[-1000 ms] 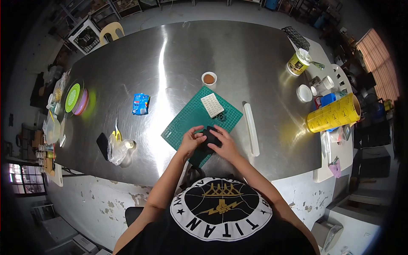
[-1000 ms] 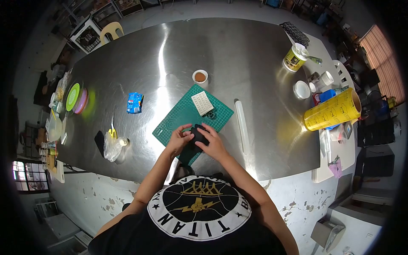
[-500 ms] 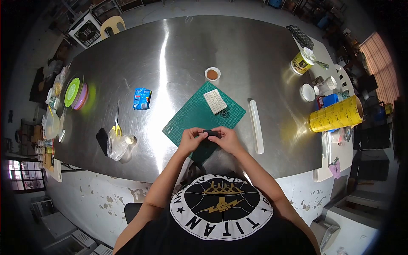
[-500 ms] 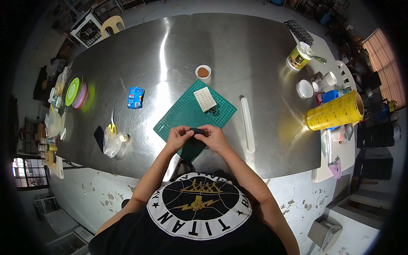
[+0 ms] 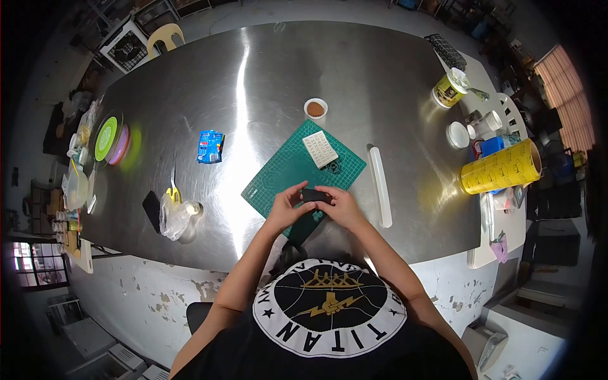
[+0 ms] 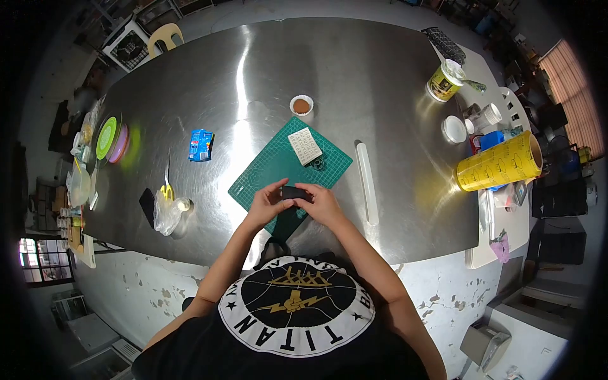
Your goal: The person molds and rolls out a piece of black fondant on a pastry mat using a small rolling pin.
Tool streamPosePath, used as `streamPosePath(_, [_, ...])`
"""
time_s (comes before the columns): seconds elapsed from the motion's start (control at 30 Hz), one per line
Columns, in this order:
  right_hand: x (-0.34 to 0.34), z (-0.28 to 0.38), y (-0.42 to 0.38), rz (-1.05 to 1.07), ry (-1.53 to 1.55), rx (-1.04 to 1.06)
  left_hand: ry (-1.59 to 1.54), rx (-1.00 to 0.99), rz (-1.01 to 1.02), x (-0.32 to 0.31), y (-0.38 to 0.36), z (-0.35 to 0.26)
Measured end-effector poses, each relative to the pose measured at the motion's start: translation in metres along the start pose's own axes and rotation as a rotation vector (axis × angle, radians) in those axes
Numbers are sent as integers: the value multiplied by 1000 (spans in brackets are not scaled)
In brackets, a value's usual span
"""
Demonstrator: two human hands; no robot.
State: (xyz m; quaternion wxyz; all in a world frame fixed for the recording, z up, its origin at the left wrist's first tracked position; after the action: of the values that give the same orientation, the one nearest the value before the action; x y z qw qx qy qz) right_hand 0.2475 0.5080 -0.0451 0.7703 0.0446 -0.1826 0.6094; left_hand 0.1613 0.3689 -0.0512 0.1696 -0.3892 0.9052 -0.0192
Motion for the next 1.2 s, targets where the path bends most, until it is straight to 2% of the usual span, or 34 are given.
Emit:
streamPosePath(0.03, [1,1,0,2,-1,1,55,-106,52,-2,0,-3])
streamPosePath(0.07, [3,3,1,3,-75,24,55,-107,50,-2,0,-3])
streamPosePath(0.13, [7,17,-2,0,-149,47,-73,-2,5,-1,1,1])
streamPosePath(0.2, [10,27,-7,54,158,-32,-101,20,-43,-1,0,-2])
streamPosePath(0.27, [10,26,-9,80,194,-42,-129,44,-90,-2,-3,-7])
streamPosePath(0.33, [9,22,-11,108,230,-52,-228,189,-158,-4,-7,-10])
streamPosePath(0.37, [6,17,-10,137,247,-21,-227,190,-159,-2,-7,-10])
streamPosePath(0.43, [2,13,-9,167,264,9,-197,298,-129,-1,-7,-6])
streamPosePath(0.47, [0,11,-8,119,342,5,-197,299,-129,-2,-8,-6])
streamPosePath(0.53, [2,14,-8,69,419,1,-164,192,-1,-8,-8,-10])
streamPosePath(0.6, [9,20,-9,-48,87,10,-79,175,53,-4,-8,-9])
streamPosePath(0.63, [12,24,-9,-49,88,9,6,158,109,-2,-7,-8])
streamPosePath(0.7, [17,32,-8,-51,-284,91,73,175,88,5,-4,5])
streamPosePath(0.83, [14,18,-4,-91,-288,186,231,147,11,8,-5,11])
streamPosePath(0.87, [12,13,-3,-71,-237,169,230,148,10,5,-7,10])
streamPosePath(0.93, [13,18,-3,-53,-188,151,-42,261,-45,-8,-12,-3])
streamPosePath(1.0, [11,15,-6,111,-51,-170,-63,288,-46,-9,-12,-4])
streamPosePath(1.13, [4,5,-4,90,-5,-105,-117,396,-29,2,-11,8])
streamPosePath(1.2, [2,3,-4,130,56,-139,-115,361,-29,3,-11,12])
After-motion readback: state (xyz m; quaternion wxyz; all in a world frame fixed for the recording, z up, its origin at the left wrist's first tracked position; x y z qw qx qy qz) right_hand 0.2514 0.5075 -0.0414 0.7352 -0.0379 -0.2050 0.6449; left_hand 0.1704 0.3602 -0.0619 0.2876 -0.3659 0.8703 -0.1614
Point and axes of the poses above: each hand's wrist, its own y-axis towards the middle knuckle, its own x-axis out of the back of the hand, z = x × y, the point moved 3 cm from there along y, towards the middle knuckle, and after that the axes turned 11 degrees about -y, right-handed, at the moved point
